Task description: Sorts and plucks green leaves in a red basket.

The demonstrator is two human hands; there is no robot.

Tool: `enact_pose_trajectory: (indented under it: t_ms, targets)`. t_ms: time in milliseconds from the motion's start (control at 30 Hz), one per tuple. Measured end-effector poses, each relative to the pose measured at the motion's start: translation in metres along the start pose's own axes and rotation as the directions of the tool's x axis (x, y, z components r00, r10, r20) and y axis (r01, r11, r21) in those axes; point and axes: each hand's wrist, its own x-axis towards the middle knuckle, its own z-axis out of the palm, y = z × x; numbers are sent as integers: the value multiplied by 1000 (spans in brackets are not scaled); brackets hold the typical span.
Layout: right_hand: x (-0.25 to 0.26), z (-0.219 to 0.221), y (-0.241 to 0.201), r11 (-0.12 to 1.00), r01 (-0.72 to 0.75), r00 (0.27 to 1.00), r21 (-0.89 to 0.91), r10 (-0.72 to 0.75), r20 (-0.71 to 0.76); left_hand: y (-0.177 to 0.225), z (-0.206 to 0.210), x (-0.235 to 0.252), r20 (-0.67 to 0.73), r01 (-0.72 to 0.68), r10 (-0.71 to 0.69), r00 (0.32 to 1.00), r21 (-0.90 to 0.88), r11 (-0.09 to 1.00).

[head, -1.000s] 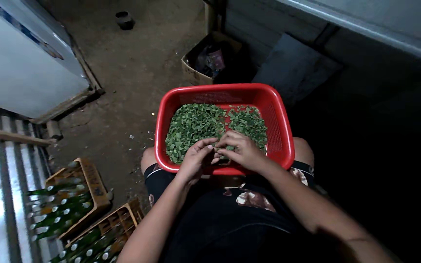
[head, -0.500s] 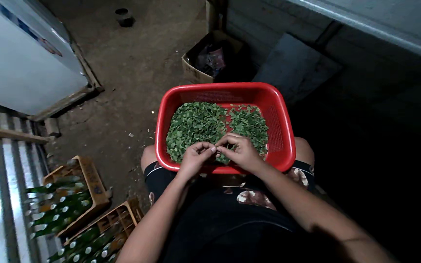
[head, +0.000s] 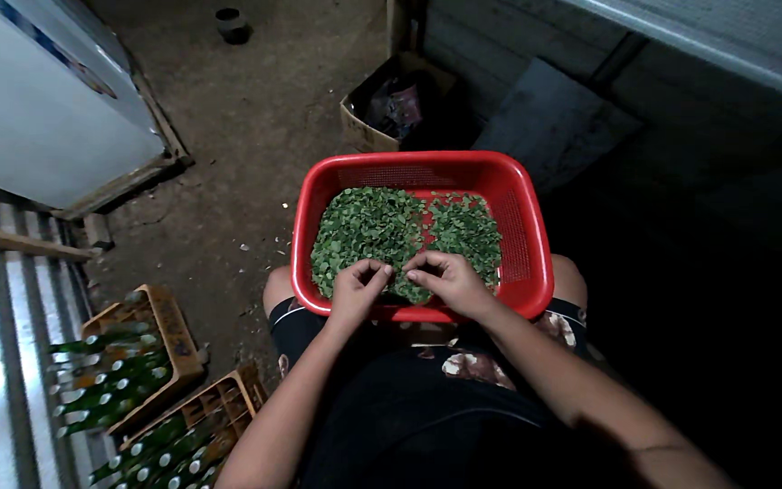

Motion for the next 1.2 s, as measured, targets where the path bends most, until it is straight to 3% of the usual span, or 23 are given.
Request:
enact_pose_trajectory:
  t_ms: [67, 167, 267, 600, 867, 933, 1067, 1200]
  targets:
    - [0, 0, 1, 1000, -10, 1000, 17, 10, 14, -7, -1, 0, -9, -196, 200, 980, 169, 966]
    - [0, 1, 1, 998, -29, 999, 54, 28, 24, -15, 0, 1, 44, -443, 461, 886, 366, 818]
    - [0, 2, 1, 997, -38, 999, 68, 36, 32, -17, 3, 2, 75, -521, 545, 835, 425, 740]
    - [0, 5, 0, 996, -40, 999, 74, 38, 26, -16, 4, 4, 89, -536, 557, 826, 435, 724]
    - [-1, 1, -5, 993, -69, 998, 92, 70, -9, -13, 2, 1, 6, -415, 431, 902, 288, 863]
    - [-1, 0, -3, 999, -35, 999, 24, 35, -10, -10, 1, 0, -19, -362, 375, 927, 222, 905]
    - [0, -1, 5, 942, 91, 995, -325, -71, 72, -8, -1, -1, -37, -302, 309, 950, 131, 944]
    - [-2, 4, 2, 919, 175, 981, -354, -194, -20, -8, -1, -2, -33, -286, 291, 956, 111, 952]
